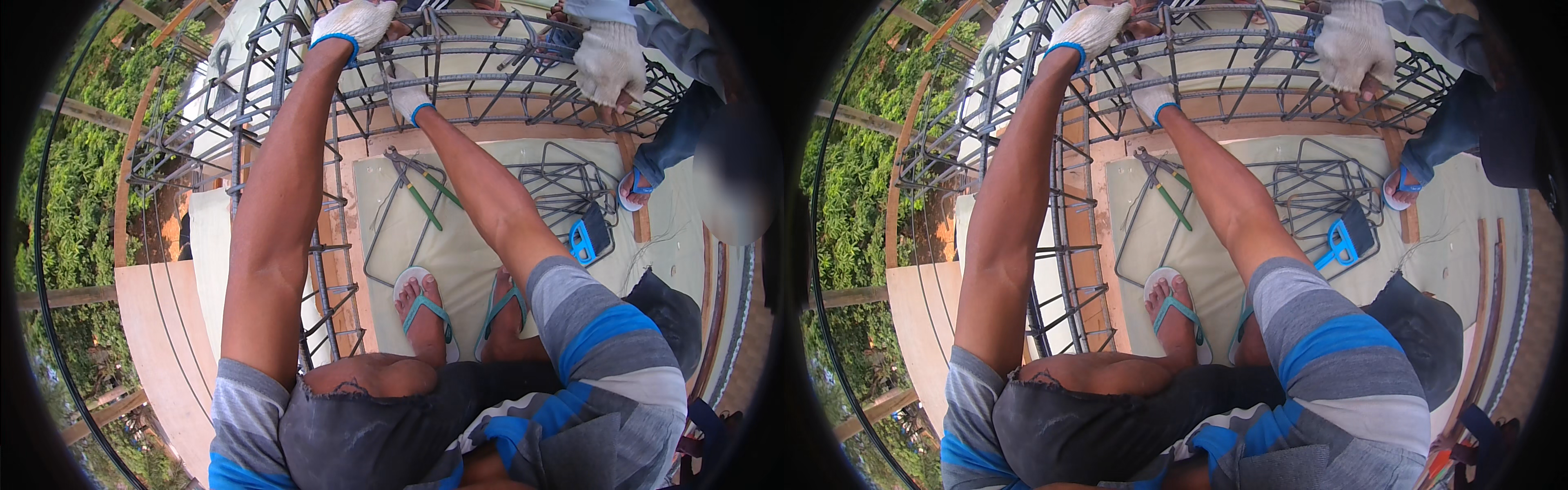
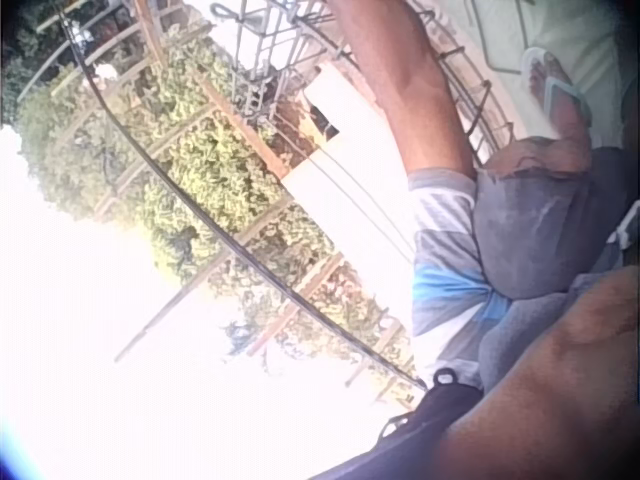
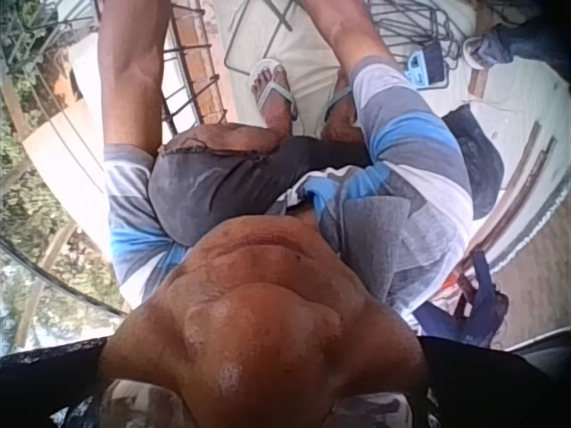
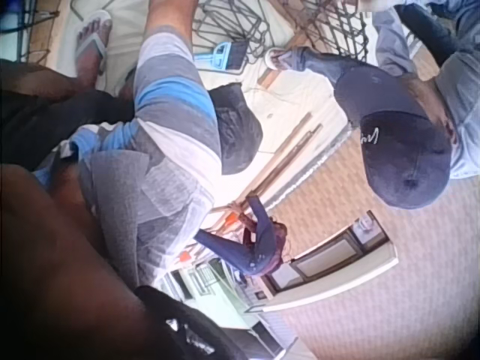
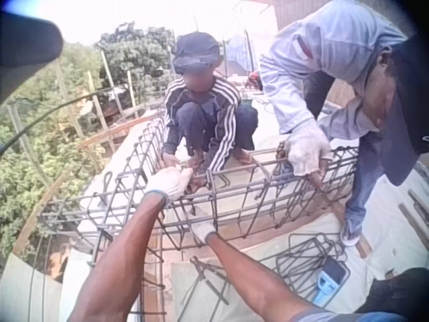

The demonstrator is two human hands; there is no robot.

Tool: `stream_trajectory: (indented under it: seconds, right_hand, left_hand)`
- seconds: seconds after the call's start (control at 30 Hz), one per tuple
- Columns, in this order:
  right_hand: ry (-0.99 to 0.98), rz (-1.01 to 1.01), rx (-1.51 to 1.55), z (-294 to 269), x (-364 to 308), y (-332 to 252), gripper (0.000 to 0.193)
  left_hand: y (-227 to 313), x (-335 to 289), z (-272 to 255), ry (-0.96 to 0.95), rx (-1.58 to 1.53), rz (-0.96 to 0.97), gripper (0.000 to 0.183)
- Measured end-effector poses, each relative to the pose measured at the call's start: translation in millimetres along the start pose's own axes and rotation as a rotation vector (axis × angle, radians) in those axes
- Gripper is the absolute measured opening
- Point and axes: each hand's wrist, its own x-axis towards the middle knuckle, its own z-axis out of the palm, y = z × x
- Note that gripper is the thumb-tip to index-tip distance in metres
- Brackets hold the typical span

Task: The person uses pliers to twist wire ties around intersecting rebar rods, securing a grid-like rebar cage. They repeatedly pick up wire ties, wrap them around intersections, and twist them tight while working alongside other workers on a construction site.

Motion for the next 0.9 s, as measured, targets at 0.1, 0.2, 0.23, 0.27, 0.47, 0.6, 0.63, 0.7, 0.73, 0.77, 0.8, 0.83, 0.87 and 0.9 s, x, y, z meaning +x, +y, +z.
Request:
stream_trajectory:
  seconds: [0.1,0.2,0.23,0.27,0.47,0.6,0.63,0.7,0.73,0.77,0.8,0.83,0.87,0.9]
  right_hand:
    - [0.017,-0.007,-0.035,-8.9,-8.3,-2.3,0.044]
    - [-0.033,-0.032,-0.086,-3.3,-11.3,-13.5,0.044]
    - [-0.040,-0.054,-0.155,-5.0,-7.3,-8.6,0.044]
    - [-0.048,-0.077,-0.223,-5.6,-3.5,-4.0,0.044]
    - [-0.020,-0.079,-0.101,2.7,1.9,10.0,0.043]
    - [0.053,-0.159,-0.102,-3.2,6.9,15.2,0.044]
    - [0.032,-0.122,-0.114,-2.7,4.4,10.1,0.046]
    - [-0.008,-0.047,-0.068,-2.8,-1.7,-1.8,0.050]
    - [-0.022,-0.006,-0.013,-5.4,-4.8,-3.9,0.050]
    - [-0.036,0.035,0.042,-6.9,-7.9,-6.4,0.051]
    - [-0.026,0.021,0.031,-7.4,-11.0,-9.0,0.051]
    - [-0.015,0.004,0.019,-7.7,-11.6,-10.6,0.051]
    - [-0.006,-0.013,0.008,-7.1,-11.9,-12.3,0.050]
    - [-0.017,-0.019,0.028,-5.9,-11.9,-14.2,0.050]
  left_hand:
    - [18.2,-17.6,-14.7,-0.066,-0.038,0.019,0.067]
    - [7.3,-10.9,-12.4,-0.055,0.022,-0.008,0.067]
    - [9.0,-6.3,-10.4,-0.048,0.053,-0.006,0.067]
    - [8.6,-3.8,-8.3,-0.040,0.053,0.008,0.067]
    - [8.9,-1.3,-7.5,-0.084,0.080,0.011,0.067]
    - [10.9,4.2,-4.3,-0.056,0.097,0.029,0.066]
    - [6.7,4.6,-2.4,-0.050,0.116,0.021,0.066]
    - [1.4,0.8,-2.5,-0.037,0.068,0.020,0.066]
    - [3.8,-2.9,-3.7,-0.031,0.039,0.027,0.066]
    - [6.8,-5.6,-5.0,-0.041,0.012,-0.004,0.066]
    - [10.4,-7.3,-6.4,-0.050,-0.014,-0.036,0.066]
    - [13.5,-8.8,-9.5,-0.056,-0.039,-0.067,0.065]
    - [11.9,-7.3,-9.5,-0.050,-0.015,-0.064,0.065]
    - [9.9,-5.2,-9.4,-0.045,0.009,-0.062,0.065]
